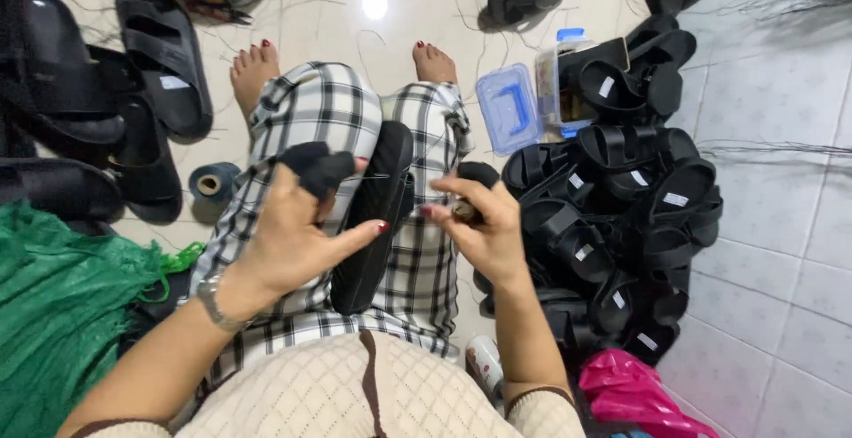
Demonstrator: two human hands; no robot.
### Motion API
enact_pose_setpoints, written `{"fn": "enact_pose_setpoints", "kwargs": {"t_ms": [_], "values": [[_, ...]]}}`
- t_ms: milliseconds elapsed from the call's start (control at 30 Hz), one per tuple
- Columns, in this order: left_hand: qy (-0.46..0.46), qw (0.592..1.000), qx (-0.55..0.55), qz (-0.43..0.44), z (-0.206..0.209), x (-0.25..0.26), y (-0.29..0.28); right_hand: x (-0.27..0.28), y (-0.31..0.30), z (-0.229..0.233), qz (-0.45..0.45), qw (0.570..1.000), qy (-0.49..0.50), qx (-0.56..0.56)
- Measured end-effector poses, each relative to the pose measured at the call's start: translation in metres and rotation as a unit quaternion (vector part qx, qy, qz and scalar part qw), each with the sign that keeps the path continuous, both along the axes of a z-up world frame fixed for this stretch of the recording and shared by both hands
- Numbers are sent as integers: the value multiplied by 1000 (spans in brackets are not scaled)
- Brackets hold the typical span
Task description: A person sits on the floor and uses a needle and thread to hand-sew components of black sandals.
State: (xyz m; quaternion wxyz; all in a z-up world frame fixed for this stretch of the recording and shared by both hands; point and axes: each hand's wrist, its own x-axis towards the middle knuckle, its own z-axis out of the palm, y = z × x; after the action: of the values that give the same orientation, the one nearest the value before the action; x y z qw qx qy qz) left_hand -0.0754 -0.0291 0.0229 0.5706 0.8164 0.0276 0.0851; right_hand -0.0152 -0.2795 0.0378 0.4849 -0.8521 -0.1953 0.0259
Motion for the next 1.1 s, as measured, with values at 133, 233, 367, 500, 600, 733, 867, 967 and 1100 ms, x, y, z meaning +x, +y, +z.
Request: {"fn": "enact_pose_setpoints", "kwargs": {"t_ms": [133,233,367,500,600,733,867,967,1100], "values": [[-4,994,68,-87,13,6,-8,13,10,-42,85,968,98,213],[5,990,90,-106,7,4,-7,23,6,-33,155,866,253,403],[-3,994,57,-97,-1,0,-2,34,-4,12,287,893,258,231],[-45,998,20,-48,-23,-4,0,38,4,63,229,911,-74,-335],[-72,997,7,-14,-19,-3,0,22,18,62,136,859,-280,-406],[-93,996,10,6,-11,-4,-3,21,24,23,62,871,-335,-354],[-106,994,11,15,-11,-4,-4,23,22,18,72,938,-214,-262],[-129,990,21,50,-27,-9,-9,24,25,-21,23,924,-282,-259],[-142,967,161,139,-38,-14,71,20,6,3,-139,952,-267,-50]]}}
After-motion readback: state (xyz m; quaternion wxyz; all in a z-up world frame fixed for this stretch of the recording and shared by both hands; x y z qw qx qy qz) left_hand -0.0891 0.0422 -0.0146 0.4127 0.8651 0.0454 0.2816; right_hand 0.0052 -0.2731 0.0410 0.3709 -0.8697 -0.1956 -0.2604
